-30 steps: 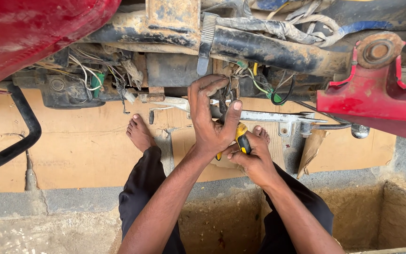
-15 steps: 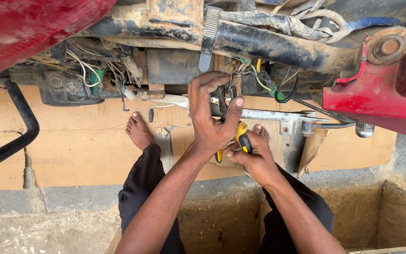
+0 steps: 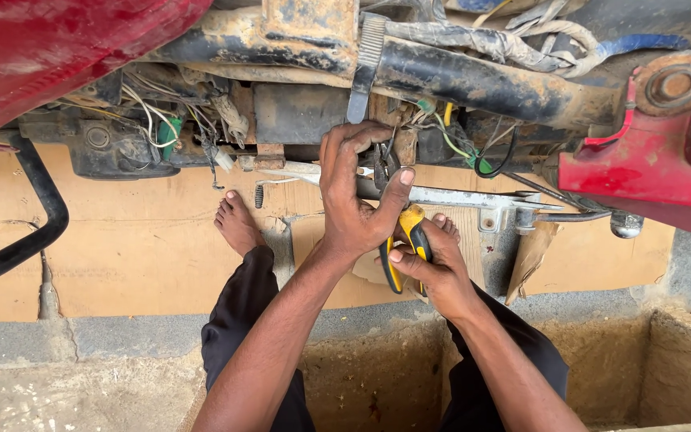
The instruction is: The person sits on the ground beside a red scooter and repairs its wiring. They manipulate wires and connectors under the body panel, use pliers to grip and strip wires, and use a screwdriver on components near the wiring harness.
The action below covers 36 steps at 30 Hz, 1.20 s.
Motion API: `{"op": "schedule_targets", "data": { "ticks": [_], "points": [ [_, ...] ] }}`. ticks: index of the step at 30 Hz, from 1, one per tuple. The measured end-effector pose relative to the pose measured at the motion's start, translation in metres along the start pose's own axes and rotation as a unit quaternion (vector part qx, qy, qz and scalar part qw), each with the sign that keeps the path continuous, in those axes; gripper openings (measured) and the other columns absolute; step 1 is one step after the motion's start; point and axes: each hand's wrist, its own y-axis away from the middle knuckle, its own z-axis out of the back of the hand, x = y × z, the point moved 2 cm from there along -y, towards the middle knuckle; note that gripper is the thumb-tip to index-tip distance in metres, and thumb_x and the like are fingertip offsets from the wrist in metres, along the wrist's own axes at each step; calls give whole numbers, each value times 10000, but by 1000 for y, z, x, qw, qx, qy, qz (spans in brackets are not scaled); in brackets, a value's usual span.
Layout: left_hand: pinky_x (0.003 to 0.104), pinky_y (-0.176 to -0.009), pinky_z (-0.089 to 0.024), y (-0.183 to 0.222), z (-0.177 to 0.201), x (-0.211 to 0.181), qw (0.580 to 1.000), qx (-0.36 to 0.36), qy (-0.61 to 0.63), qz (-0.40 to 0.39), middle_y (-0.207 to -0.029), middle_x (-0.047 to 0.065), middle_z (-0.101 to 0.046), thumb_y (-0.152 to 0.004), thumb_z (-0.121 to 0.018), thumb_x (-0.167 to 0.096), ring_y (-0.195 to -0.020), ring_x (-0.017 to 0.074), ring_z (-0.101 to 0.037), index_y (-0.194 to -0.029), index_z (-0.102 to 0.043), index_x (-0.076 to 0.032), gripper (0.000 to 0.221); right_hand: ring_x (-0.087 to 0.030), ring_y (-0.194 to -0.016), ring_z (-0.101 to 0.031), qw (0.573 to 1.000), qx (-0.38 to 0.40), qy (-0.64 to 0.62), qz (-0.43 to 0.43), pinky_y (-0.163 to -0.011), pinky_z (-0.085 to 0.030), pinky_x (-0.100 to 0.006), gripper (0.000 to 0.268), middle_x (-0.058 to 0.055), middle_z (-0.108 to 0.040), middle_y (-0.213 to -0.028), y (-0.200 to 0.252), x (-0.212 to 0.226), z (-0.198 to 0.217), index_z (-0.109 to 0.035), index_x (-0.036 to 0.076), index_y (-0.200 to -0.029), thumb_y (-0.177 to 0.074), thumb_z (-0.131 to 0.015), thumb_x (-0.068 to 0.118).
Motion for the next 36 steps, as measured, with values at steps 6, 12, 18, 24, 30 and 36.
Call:
{"op": "schedule_targets", "data": {
  "ticks": [6, 12, 18, 24, 30, 36],
  "points": [
    [417, -1042, -476, 1, -1, 13, 999, -6, 29, -15, -1260, 141, -617, -1009, -697, -239, -1158, 272, -592, -1293, -544, -9, 396, -235, -844, -704, 998, 21, -54, -3, -749, -631, -398, 421, -131, -650, -1027, 1, 7, -8, -552, -29, -1263, -909, -697, 148],
    [406, -945, -553, -3, 1, 26, 998, -41, 5, -42, -1191, 153, -689, -1110, -538, -130, -1049, 285, -682, -1285, -561, 20, 232, -233, -697, -644, 962, 117, -241, -60, -551, -540, -375, 479, -143, -601, -980, 10, 28, -16, -501, -45, -1285, -910, -698, 178],
    [375, -860, -556, -2, -4, 27, 995, -43, -64, -68, -1151, 147, -709, -1077, -526, 22, -991, 271, -697, -1212, -593, -1, 153, -218, -643, -573, 842, 248, -459, -136, -538, -514, -359, 381, -132, -555, -925, 27, 25, -7, -523, -34, -1210, -940, -702, 166],
    [387, -873, -553, -2, -8, 26, 987, -59, -110, -101, -1155, 144, -697, -980, -576, 121, -1006, 292, -691, -1228, -603, 0, 277, -169, -571, -539, 737, 313, -576, -167, -477, -500, -332, 233, -81, -553, -831, 39, 13, -13, -530, 10, -1116, -972, -685, 109],
    [390, -896, -559, 1, -7, 25, 983, -55, -131, -117, -1179, 145, -693, -939, -580, 147, -1038, 305, -688, -1250, -614, 9, 342, -145, -525, -526, 676, 319, -648, -149, -438, -497, -309, 193, -54, -538, -768, 50, 18, -22, -532, 25, -1095, -977, -677, 75],
    [396, -875, -563, -6, -8, 25, 979, -60, -150, -125, -1167, 149, -693, -928, -587, 127, -1010, 306, -682, -1255, -632, 19, 348, -160, -535, -530, 737, 281, -590, -171, -438, -490, -324, 217, -66, -551, -773, 47, 29, -17, -532, 31, -1097, -955, -692, 71]
  ]
}}
